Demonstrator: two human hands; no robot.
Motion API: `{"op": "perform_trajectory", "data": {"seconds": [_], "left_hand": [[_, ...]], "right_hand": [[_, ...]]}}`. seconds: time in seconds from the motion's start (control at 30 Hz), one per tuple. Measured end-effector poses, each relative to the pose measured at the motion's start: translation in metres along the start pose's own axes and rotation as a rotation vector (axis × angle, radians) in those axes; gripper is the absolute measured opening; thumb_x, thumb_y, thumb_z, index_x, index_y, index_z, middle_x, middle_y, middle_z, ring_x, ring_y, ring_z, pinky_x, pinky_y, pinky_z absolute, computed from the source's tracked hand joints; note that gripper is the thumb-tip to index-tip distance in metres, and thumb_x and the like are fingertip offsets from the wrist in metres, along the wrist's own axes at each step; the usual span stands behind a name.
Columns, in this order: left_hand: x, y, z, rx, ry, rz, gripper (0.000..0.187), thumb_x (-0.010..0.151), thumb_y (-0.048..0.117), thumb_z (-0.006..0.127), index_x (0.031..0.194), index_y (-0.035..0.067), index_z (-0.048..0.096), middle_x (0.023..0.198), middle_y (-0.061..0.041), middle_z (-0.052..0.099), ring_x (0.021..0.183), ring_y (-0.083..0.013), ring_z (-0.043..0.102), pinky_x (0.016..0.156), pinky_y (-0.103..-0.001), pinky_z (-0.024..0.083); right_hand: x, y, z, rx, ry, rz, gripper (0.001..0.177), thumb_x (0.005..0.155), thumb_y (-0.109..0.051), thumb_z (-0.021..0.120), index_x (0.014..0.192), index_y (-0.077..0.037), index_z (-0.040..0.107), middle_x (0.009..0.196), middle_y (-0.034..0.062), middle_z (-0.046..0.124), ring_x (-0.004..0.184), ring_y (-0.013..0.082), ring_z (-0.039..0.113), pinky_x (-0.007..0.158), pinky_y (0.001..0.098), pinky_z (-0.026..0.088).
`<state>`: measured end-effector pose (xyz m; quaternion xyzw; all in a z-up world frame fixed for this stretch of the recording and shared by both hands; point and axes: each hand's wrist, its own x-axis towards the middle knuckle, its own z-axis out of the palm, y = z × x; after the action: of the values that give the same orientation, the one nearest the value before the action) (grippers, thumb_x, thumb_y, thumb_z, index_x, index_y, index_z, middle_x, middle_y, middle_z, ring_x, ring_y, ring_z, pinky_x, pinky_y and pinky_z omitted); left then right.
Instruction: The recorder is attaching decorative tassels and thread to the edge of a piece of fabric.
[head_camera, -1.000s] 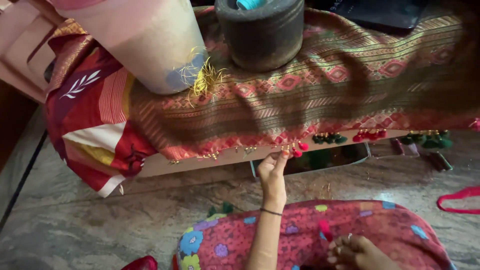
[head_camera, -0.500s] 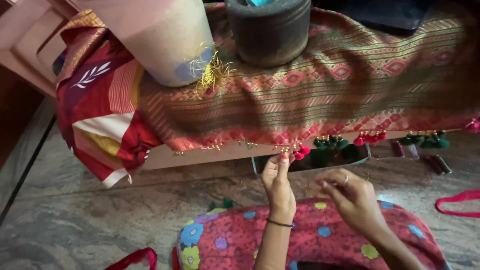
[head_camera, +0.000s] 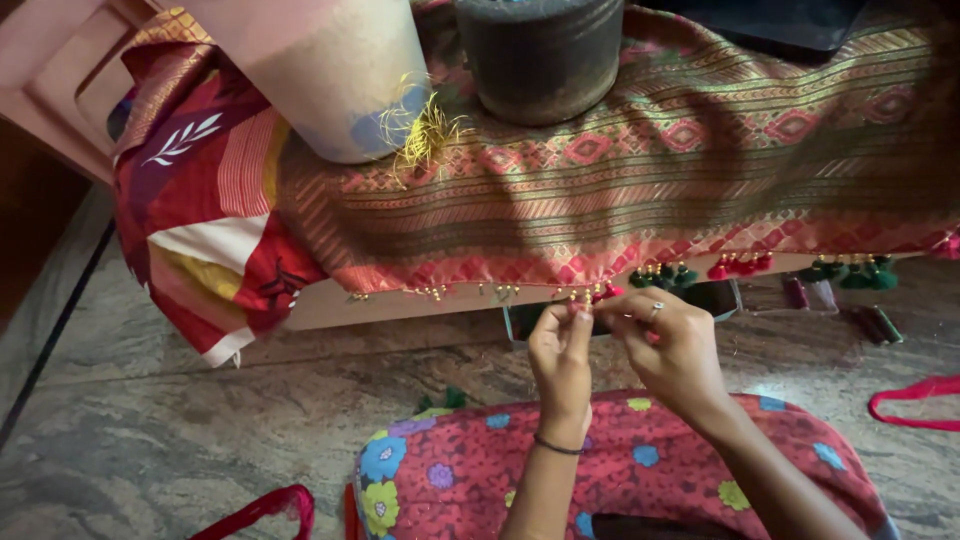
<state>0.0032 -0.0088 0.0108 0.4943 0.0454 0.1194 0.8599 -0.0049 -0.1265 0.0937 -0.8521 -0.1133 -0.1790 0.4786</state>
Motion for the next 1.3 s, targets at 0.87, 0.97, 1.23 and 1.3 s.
{"op": "perform_trajectory", "data": {"seconds": [0.87,0.97,1.23,1.3], "left_hand": [[-0.015,0.057,0.005,0.582,-0.045,0.354,0.008,0.093,0.008,0.069,0.09,0.001,0.067,0.093,-0.007,0.067,0.093,-0.0189,0.064,0.088,-0.032,0.05],[-0.015,0.06,0.006,0.622,-0.049,0.381,0.007,0.092,0.007,0.069,0.09,0.001,0.067,0.093,-0.008,0.067,0.094,-0.0205,0.064,0.089,-0.033,0.05],[-0.016,0.064,0.007,0.604,-0.066,0.373,0.007,0.093,0.009,0.068,0.091,0.002,0.067,0.094,-0.008,0.067,0.095,-0.0218,0.063,0.089,-0.035,0.049],[-0.016,0.066,0.006,0.642,-0.063,0.385,0.007,0.092,0.008,0.069,0.09,0.002,0.067,0.093,-0.008,0.067,0.095,-0.0222,0.063,0.089,-0.035,0.05]], "right_hand": [[-0.003,0.001,0.017,0.066,0.069,-0.038,0.012,0.087,0.002,0.07,0.097,-0.002,0.074,0.08,0.0081,0.071,0.065,0.0127,0.066,0.06,0.0263,0.052],[-0.003,-0.001,0.016,0.055,0.071,-0.021,0.011,0.088,0.002,0.07,0.098,-0.003,0.074,0.079,0.0082,0.071,0.065,0.0129,0.067,0.06,0.0263,0.052],[-0.006,0.004,0.022,0.047,0.067,0.021,0.008,0.089,0.001,0.071,0.095,-0.002,0.074,0.077,0.0082,0.07,0.062,0.0129,0.064,0.058,0.0268,0.051],[-0.007,0.004,0.024,0.079,0.108,-0.017,0.009,0.089,0.0,0.072,0.097,-0.003,0.074,0.079,0.0067,0.071,0.064,0.0095,0.065,0.059,0.0252,0.051]]}}
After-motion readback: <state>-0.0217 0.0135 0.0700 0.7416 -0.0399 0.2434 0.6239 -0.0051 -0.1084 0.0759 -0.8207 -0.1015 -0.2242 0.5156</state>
